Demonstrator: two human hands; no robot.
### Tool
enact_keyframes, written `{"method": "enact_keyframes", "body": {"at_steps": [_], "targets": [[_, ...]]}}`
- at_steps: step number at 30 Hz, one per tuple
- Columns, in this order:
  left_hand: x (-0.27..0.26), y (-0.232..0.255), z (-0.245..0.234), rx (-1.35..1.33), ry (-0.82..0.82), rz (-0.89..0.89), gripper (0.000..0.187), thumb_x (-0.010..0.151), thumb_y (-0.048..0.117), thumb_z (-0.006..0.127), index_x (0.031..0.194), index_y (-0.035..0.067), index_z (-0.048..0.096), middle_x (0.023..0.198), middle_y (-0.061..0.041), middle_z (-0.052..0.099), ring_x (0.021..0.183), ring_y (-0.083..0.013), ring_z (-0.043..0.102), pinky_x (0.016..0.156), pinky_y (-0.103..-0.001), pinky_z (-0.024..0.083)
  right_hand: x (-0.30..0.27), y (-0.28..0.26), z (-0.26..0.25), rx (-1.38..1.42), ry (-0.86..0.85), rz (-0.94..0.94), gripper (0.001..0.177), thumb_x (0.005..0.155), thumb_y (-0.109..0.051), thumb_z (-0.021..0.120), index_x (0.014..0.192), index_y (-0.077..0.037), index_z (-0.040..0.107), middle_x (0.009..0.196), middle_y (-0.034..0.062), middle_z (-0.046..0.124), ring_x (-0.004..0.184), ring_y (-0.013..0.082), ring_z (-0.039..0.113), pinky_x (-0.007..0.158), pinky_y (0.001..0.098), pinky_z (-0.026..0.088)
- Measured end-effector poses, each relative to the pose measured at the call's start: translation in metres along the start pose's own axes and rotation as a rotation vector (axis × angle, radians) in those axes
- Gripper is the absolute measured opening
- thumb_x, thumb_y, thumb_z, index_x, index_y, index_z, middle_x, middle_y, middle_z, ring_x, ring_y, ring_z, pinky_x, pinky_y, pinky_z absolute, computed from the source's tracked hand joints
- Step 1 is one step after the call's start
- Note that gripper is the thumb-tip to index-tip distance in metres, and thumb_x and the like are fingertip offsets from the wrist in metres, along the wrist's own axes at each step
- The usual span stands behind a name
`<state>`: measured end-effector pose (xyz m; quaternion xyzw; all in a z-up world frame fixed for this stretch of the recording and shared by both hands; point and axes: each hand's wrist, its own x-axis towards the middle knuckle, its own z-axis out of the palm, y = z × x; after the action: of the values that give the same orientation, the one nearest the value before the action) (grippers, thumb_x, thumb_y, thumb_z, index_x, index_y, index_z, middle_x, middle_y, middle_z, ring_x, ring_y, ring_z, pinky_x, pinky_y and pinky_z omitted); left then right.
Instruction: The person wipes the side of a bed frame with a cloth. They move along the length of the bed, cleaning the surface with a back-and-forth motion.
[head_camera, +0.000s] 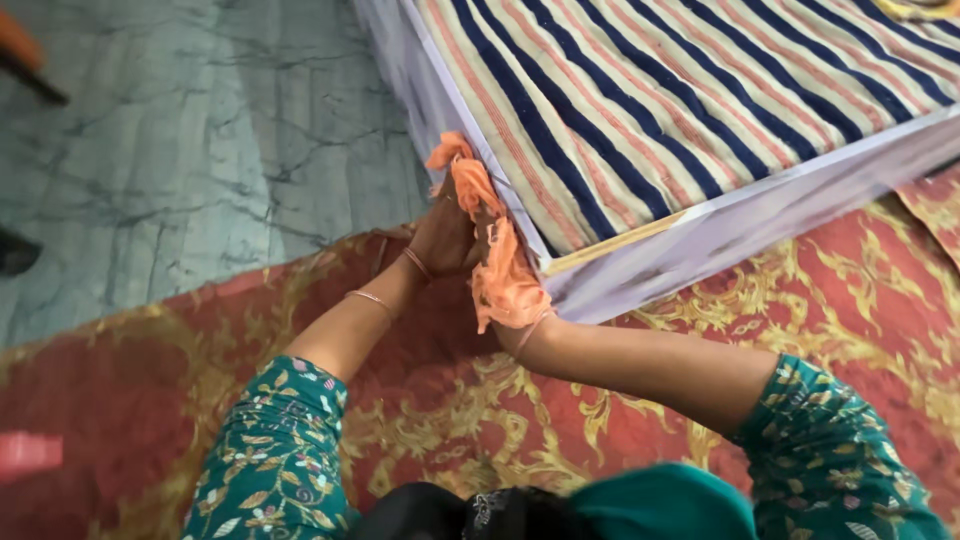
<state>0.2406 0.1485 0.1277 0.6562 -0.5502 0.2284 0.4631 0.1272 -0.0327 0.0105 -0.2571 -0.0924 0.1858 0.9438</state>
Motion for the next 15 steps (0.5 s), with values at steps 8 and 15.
{"method": "enact_keyframes", "body": {"at_steps": [8, 15], "targets": [[-0.039, -0.072, 0.008, 0.520, -0.765, 0.081, 0.047, 0.094, 0.047, 0.055, 0.105, 0.003, 0.070, 0.129, -0.037, 0.056, 0.142, -0.0657, 0.030, 0.124, -0.069, 0.013, 0.000, 0.030, -0.019, -1.970, 0.529, -0.447, 0.052, 0.109, -0.028, 0.053, 0.154, -0.005, 0.039, 0.119, 0.0195, 0.058, 0.100, 0.0316, 0.059, 0.080, 0.0446, 0.049], [-0.103, -0.153, 0.059, 0.413, -0.325, 0.390, 0.047, 0.094, 0.048, 0.058, 0.107, 0.005, 0.072, 0.128, -0.031, 0.062, 0.136, -0.0532, 0.046, 0.117, -0.065, 0.029, 0.040, 0.036, 0.045, -2.719, 0.518, -0.026, 0.050, 0.107, -0.026, 0.054, 0.151, -0.005, 0.044, 0.123, 0.0181, 0.058, 0.107, 0.0303, 0.058, 0.087, 0.0447, 0.046]]}}
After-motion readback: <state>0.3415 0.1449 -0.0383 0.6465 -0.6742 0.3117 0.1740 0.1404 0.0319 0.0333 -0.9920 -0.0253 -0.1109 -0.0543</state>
